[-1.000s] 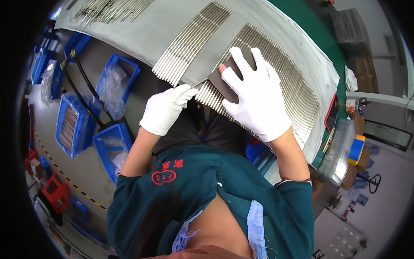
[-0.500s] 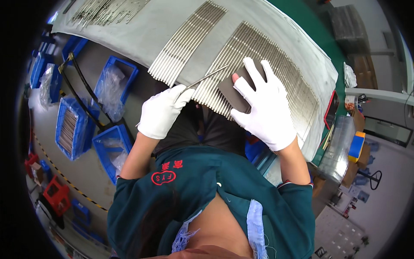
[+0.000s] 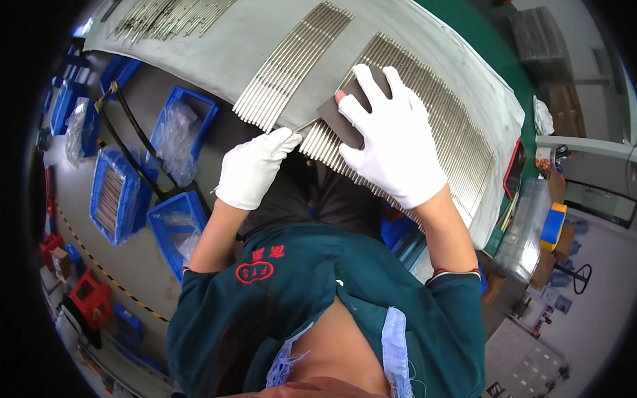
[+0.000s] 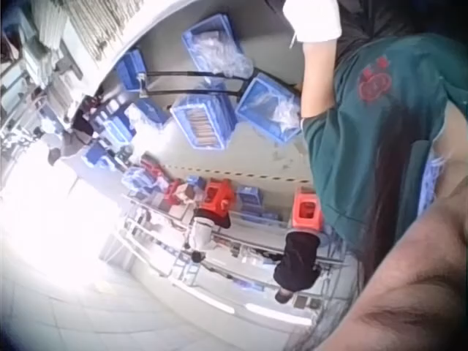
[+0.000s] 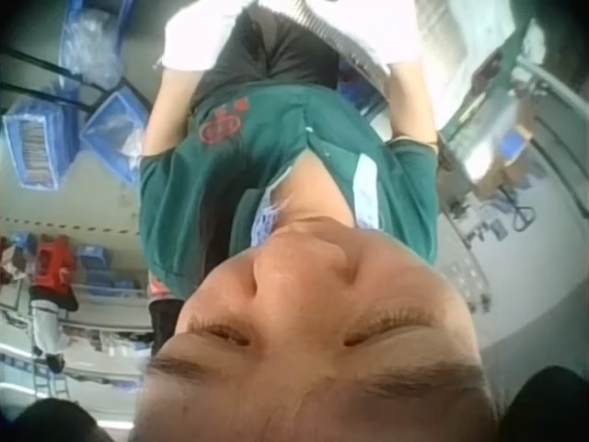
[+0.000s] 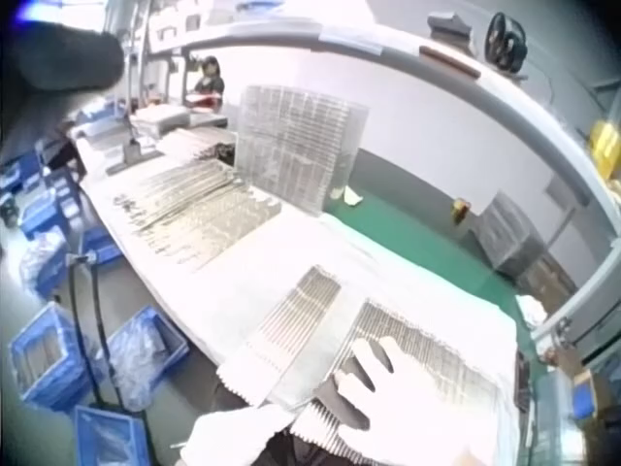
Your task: Sorting and arranging thin metal rods into organized groups on a factory workbench.
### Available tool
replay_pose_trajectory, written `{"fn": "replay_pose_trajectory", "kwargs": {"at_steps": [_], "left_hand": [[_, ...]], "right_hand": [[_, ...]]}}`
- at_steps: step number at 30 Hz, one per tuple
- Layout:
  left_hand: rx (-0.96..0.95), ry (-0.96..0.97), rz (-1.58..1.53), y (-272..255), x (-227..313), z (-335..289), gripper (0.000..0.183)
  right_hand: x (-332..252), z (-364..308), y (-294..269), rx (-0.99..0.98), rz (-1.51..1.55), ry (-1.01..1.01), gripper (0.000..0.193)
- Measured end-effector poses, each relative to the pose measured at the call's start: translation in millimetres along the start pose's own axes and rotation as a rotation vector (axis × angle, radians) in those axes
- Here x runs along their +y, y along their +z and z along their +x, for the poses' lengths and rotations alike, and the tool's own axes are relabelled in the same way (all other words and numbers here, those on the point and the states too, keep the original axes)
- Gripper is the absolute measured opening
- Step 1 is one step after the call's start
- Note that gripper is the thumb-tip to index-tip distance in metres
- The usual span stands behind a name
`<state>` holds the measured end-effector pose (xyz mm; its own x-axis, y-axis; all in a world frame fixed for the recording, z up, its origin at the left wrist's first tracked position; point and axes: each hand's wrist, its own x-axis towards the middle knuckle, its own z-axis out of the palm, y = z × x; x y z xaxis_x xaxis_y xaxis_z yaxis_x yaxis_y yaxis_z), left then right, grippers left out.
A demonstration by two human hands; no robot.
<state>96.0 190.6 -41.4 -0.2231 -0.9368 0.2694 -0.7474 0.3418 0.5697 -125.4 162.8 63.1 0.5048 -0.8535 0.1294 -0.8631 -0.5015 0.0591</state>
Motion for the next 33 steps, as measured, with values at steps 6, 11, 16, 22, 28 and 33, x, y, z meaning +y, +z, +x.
{"fn": "replay_pose_trajectory", "kwargs": {"at_steps": [6,11,16,22,28,33], "left_hand": [[0.022,0.017,0.193,2.3,4.7,3.8,0.015],[0.013,0.002,0.166,0.9,-2.1,-2.8,0.018],[0.025,0.062,-0.014,-20.7,-7.0,-12.2,0.014],[0.644,-0.084,-0.646,-84.6,8.2,19.9,0.030],[0.116,0.548,-0.360,-66.2,13.3,101.7,0.033],[-0.401,0.736,0.367,-36.3,21.5,159.0,0.037]], "right_hand": [[-5.4,17.9,5.6,0.010,-0.010,0.067,0.058],[33.9,-43.2,-10.8,-0.017,0.122,0.141,0.064],[177.7,-87.9,-5.7,0.198,-0.107,0.569,0.074],[256.3,-114.8,3.9,-0.174,-0.583,0.702,0.079],[182.6,-121.5,21.9,0.080,-0.265,0.228,0.074],[133.8,-156.8,26.2,-0.051,-0.145,0.282,0.068]]}}
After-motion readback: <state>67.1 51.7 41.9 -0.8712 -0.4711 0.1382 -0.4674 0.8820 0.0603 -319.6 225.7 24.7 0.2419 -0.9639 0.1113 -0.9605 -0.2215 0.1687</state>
